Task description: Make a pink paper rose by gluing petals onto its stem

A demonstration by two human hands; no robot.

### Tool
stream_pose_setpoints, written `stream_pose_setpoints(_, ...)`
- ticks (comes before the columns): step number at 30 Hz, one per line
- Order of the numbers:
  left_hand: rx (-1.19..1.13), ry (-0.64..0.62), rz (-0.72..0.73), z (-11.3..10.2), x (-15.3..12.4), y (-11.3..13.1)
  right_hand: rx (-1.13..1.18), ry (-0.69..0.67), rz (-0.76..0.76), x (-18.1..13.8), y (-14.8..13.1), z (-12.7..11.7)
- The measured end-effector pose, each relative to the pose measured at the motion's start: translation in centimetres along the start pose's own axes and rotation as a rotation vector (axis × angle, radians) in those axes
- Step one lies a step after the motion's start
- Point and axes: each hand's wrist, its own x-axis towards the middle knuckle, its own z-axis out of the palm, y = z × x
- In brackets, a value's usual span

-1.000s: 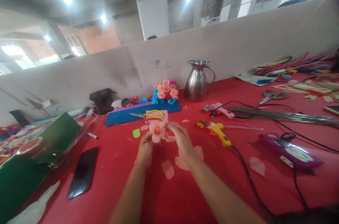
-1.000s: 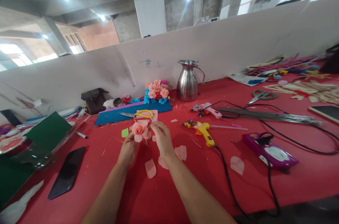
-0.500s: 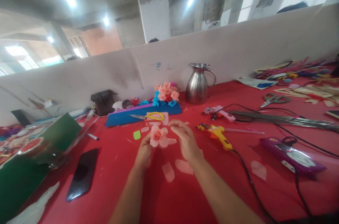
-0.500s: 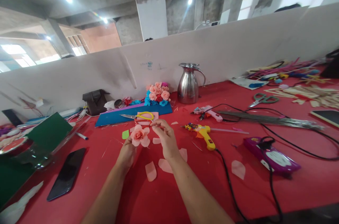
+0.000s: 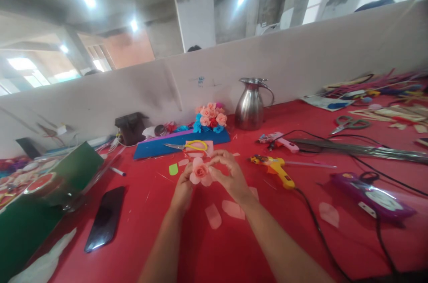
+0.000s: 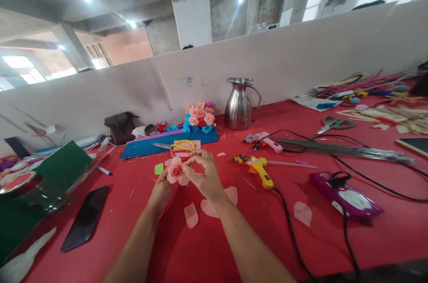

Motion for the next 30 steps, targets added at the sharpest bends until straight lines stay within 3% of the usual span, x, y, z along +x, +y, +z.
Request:
stream_pose_setpoints(24, -0.035, 0.045, -0.048, 0.12, -0.1, 0.0, 0.122, 0.028, 0.157, 0.13, 0.78, 0.49)
stream_pose_setpoints(30, 0.088, 0.087, 0.083, 0.17, 0.11, 0.34, 0.045, 0.048, 0.108, 0.01, 0.99, 0.52)
